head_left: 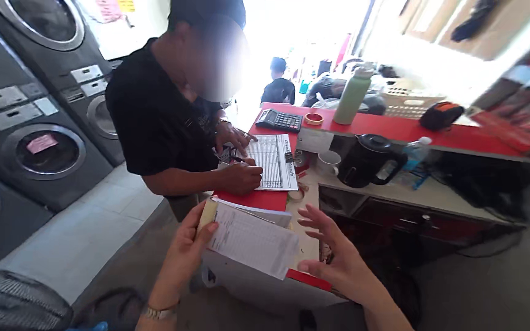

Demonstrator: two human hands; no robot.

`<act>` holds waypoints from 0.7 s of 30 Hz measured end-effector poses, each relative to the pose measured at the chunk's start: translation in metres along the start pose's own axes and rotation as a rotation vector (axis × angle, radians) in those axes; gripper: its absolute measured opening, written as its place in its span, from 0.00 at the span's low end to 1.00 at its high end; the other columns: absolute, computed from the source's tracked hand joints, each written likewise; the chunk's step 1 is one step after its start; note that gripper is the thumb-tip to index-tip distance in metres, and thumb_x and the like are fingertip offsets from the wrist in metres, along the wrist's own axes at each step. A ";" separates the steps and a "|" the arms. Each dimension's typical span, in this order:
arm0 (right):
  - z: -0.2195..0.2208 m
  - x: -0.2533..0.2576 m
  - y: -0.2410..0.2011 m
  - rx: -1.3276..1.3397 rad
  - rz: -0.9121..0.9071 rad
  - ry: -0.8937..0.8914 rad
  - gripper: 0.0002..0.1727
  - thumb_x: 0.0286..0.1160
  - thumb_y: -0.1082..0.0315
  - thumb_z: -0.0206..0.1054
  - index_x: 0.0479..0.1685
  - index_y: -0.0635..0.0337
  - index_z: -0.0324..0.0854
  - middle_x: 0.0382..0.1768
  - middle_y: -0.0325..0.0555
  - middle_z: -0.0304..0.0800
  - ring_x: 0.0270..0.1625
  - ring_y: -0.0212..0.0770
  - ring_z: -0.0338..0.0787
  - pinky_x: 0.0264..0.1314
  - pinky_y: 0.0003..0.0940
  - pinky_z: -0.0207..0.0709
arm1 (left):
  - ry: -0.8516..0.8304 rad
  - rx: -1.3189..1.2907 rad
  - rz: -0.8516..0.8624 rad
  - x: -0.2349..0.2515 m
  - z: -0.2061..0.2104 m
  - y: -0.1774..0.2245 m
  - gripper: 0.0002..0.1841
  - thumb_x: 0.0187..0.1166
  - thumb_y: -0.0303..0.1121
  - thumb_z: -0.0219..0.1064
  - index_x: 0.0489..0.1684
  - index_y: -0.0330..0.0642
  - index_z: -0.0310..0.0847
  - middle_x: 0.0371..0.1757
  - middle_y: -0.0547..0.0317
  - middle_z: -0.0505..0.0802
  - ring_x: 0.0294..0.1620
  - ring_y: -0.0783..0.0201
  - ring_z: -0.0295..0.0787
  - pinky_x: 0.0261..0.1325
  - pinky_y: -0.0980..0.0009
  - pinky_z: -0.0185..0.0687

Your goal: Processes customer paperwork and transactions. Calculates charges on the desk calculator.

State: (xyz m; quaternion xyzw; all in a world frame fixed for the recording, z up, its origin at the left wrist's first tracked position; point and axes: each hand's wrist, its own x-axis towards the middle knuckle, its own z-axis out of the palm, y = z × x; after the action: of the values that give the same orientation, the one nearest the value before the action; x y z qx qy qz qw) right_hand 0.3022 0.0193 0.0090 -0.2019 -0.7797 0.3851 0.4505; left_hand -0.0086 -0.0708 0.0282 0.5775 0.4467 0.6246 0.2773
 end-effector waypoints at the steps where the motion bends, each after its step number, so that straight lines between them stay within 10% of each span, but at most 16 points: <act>1: 0.012 0.007 -0.006 0.004 0.002 0.031 0.56 0.65 0.43 0.81 0.92 0.59 0.56 0.84 0.51 0.72 0.79 0.45 0.80 0.72 0.41 0.85 | -0.005 -0.005 0.074 -0.001 0.005 -0.001 0.26 0.88 0.37 0.63 0.82 0.35 0.67 0.67 0.62 0.90 0.62 0.69 0.90 0.65 0.70 0.89; 5: 0.037 0.026 -0.019 -0.027 0.038 0.255 0.37 0.68 0.58 0.81 0.77 0.64 0.75 0.58 0.48 0.88 0.54 0.37 0.91 0.48 0.29 0.91 | 0.049 0.035 0.291 -0.001 0.010 -0.010 0.20 0.89 0.37 0.62 0.77 0.45 0.72 0.66 0.71 0.89 0.63 0.74 0.88 0.67 0.72 0.87; 10: 0.055 0.035 -0.008 -0.120 -0.070 0.330 0.13 0.73 0.67 0.77 0.54 0.60 0.92 0.48 0.45 0.89 0.48 0.32 0.91 0.49 0.24 0.90 | 0.133 0.112 0.270 -0.005 0.002 -0.049 0.22 0.89 0.35 0.61 0.76 0.35 0.67 0.64 0.60 0.88 0.64 0.69 0.87 0.69 0.68 0.85; 16: 0.079 0.029 0.014 -0.112 0.106 0.275 0.27 0.76 0.65 0.74 0.74 0.63 0.78 0.66 0.47 0.89 0.58 0.33 0.93 0.59 0.29 0.90 | 0.052 0.349 -0.078 -0.012 -0.005 -0.066 0.35 0.80 0.37 0.69 0.83 0.27 0.62 0.65 0.46 0.90 0.65 0.64 0.89 0.72 0.63 0.85; 21: 0.093 0.019 0.037 -0.115 0.179 0.314 0.27 0.72 0.62 0.76 0.68 0.65 0.79 0.51 0.40 0.96 0.53 0.28 0.95 0.61 0.27 0.90 | -0.050 0.248 -0.143 -0.008 -0.013 -0.064 0.26 0.79 0.35 0.73 0.73 0.36 0.74 0.56 0.58 0.95 0.58 0.69 0.93 0.66 0.67 0.89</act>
State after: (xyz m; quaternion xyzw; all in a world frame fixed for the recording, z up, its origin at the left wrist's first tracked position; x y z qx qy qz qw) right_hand 0.2117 0.0158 -0.0372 -0.3535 -0.6994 0.3421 0.5185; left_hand -0.0304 -0.0520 -0.0313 0.5893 0.5534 0.5287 0.2587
